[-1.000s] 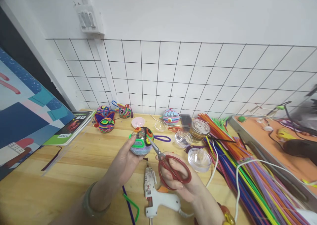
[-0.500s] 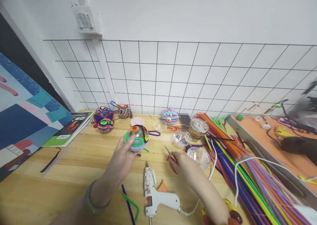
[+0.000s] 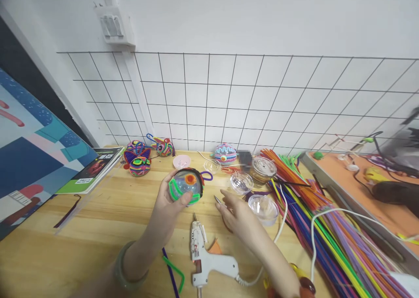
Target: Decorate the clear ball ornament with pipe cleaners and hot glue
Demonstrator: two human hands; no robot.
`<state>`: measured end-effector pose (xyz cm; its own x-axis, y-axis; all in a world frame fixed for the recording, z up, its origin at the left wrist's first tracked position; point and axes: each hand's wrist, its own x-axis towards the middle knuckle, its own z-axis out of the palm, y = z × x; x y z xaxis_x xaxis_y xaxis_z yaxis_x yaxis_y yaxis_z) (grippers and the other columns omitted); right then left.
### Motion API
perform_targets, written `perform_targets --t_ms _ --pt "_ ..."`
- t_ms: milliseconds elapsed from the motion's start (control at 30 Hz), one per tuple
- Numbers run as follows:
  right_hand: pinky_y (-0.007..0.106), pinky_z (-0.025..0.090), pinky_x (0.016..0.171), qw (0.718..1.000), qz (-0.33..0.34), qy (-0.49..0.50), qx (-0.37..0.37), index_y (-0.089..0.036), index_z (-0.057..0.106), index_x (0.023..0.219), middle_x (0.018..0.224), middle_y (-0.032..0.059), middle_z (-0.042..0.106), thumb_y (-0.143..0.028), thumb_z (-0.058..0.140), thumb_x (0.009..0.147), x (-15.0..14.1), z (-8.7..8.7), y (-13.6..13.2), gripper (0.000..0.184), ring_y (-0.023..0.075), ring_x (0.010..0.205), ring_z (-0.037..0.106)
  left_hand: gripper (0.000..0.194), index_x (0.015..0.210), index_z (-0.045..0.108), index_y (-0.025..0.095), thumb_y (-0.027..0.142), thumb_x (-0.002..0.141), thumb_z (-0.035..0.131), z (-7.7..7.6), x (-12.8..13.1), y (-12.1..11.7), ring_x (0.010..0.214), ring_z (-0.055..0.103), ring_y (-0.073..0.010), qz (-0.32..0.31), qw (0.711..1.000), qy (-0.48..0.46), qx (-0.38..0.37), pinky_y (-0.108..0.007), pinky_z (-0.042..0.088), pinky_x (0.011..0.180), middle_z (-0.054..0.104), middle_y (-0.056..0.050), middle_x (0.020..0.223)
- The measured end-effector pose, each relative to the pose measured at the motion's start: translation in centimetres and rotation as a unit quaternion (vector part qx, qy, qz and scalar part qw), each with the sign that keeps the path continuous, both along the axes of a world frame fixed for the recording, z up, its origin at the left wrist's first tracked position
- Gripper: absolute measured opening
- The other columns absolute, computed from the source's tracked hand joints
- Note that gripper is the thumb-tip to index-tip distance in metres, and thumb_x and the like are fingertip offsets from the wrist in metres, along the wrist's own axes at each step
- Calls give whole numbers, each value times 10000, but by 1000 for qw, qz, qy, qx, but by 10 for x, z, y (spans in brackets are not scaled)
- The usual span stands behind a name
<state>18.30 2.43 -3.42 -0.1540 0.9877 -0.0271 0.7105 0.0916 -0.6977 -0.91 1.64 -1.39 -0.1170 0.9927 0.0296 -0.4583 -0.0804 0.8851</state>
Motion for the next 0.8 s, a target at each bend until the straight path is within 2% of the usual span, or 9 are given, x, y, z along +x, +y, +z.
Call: perform_targets --t_ms 33,100,167,300,400,500,633,700,800 --pt "387 494 886 994 7 109 -22 -161 475 1371 1186 168 663 -493 499 902 -2 6 -3 575 267 1070 642 770 1290 400 236 249 639 813 0 1 -2 1116 586 -216 -1 1000 16 6 -325 460 952 582 -85 1243" --pt "414 492 924 948 13 309 -78 -215 422 1412 1255 154 622 -559 585 844 -5 15 -10 684 257 1096 631 792 1289 389 232 243 623 819 1 4 -5 1147 570 -233 -1 999 43 17 -328 452 966 547 -102 1287" --pt "430 490 936 901 27 415 -123 -276 404 1419 1331 139 563 -537 666 801 -9 20 -16 720 244 1088 636 799 1281 380 232 249 617 823 0 6 -7 1183 547 -247 -5 998 61 27 -332 442 982 516 -112 1320" --pt "421 508 922 862 75 476 -160 -340 392 1416 1448 102 451 -439 700 814 -17 17 -20 684 210 1069 640 804 1282 352 228 307 634 820 -4 8 -9 1187 551 -256 -37 997 71 21 -343 442 985 535 -126 1301" --pt "406 543 870 850 61 498 -160 -330 469 1358 1468 84 428 -405 741 780 -22 13 -19 643 209 1036 645 740 1271 385 208 366 673 790 -6 8 -9 1146 584 -258 -68 995 72 4 -348 452 971 572 -136 1270" --pt "365 570 794 855 33 495 -148 -301 533 1297 1327 75 560 -384 777 743 -26 11 -17 610 188 922 671 709 1291 418 207 388 702 768 -7 7 -9 1149 588 -254 -90 994 64 -5 -349 445 982 594 -136 1268" --pt "289 565 686 851 -3 510 -121 -279 589 1248 1015 28 674 -368 785 739 -21 10 -11 553 131 741 655 595 1294 511 226 443 770 690 -8 7 -11 1301 468 -252 -106 994 9 -21 -324 392 1043 523 -116 1392" --pt "270 553 667 838 -11 535 -110 -282 612 1218 972 23 681 -367 783 742 -17 8 -8 513 129 736 643 562 1292 540 243 509 804 621 -6 6 -11 1322 443 -267 -121 991 -28 -38 -342 407 1032 485 -101 1432" --pt "266 541 653 820 -7 561 -113 -269 611 1212 1009 45 691 -369 772 757 -11 8 -5 493 140 754 642 565 1309 527 246 556 838 545 0 6 -11 1279 486 -287 -154 986 -50 -32 -398 439 1002 496 -113 1417"
